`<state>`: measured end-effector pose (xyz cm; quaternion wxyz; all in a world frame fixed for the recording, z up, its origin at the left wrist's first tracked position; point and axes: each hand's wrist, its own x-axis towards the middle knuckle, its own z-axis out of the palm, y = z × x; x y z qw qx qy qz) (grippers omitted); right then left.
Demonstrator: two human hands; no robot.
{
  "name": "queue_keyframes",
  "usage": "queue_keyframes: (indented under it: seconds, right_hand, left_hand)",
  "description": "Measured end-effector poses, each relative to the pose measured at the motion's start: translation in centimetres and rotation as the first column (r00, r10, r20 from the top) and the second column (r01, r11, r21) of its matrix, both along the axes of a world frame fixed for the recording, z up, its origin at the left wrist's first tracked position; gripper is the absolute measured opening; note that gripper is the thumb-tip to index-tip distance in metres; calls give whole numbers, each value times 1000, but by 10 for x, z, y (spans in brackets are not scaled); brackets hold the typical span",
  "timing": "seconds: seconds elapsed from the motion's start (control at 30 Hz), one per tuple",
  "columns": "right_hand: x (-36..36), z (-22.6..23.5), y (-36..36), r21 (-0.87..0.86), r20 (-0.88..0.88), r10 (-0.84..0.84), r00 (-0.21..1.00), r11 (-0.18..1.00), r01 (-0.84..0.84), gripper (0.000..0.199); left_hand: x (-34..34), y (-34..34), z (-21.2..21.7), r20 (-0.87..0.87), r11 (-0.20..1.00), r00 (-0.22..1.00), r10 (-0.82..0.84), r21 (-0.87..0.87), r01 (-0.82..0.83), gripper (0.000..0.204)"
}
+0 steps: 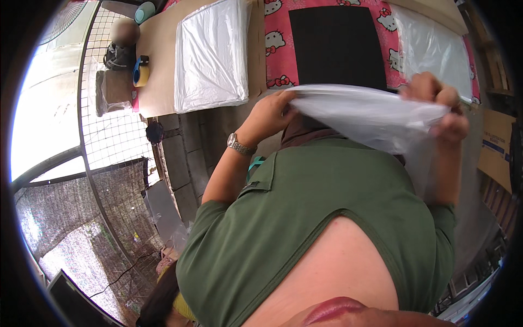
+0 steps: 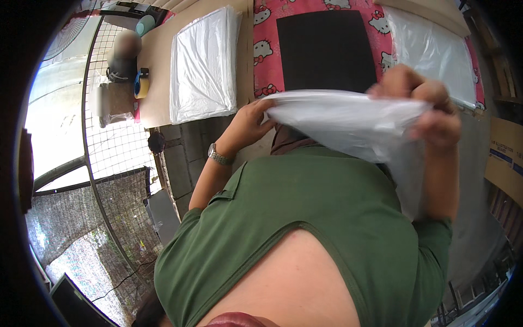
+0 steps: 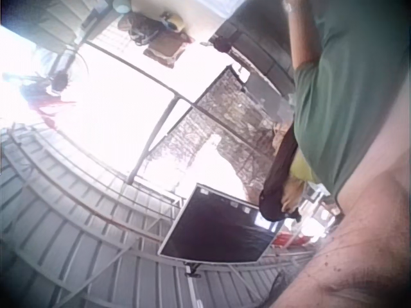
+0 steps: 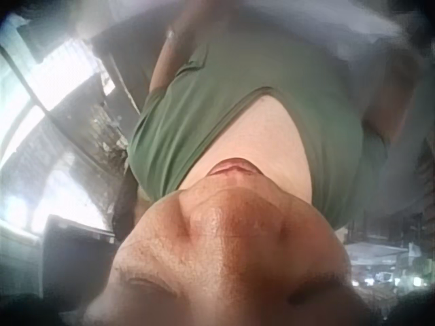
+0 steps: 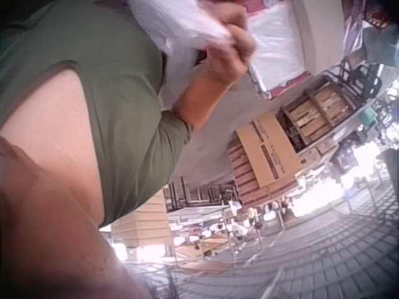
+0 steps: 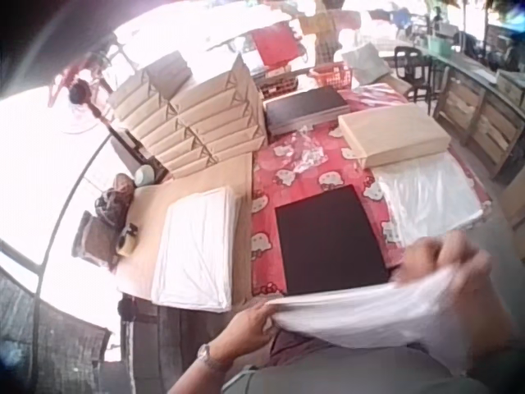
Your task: The person places flat white sheets and dark rectangular items into plastic sleeves one at a time, smoothing the plastic over the items and stacking them on a table.
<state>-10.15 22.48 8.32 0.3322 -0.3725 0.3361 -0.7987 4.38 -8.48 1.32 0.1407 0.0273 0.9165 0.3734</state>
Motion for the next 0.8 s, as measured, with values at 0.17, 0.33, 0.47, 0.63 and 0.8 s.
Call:
queue_keyframes:
  seconds: [0.17,0.33,0.47,0.63,0.8]
  right_hand:
    - [-22,-8,11,427,-225,111,968,904,-5,41]
    - [-23,-18,0,711,-247,290,924,702,-30,18]
    - [-10,-35,-15,280,323,-309,894,934,222,18]
    - [-31,-50,-17,211,503,-206,839,971,112,25]
    - [-26,-33,-12,588,-98,-51,994,803,100,31]
  left_hand:
    - [-6,-19,28,-20,856,993,-115,505,109,17]
    - [-3,-43,16,-55,-32,998,12,998,55,23]
    - [7,-18,17,385,209,887,255,874,-439,31]
    - [-10,-2,25,378,722,896,-233,684,-101,29]
    - [-9,-32,28,272,-62,867,418,960,-271,23]
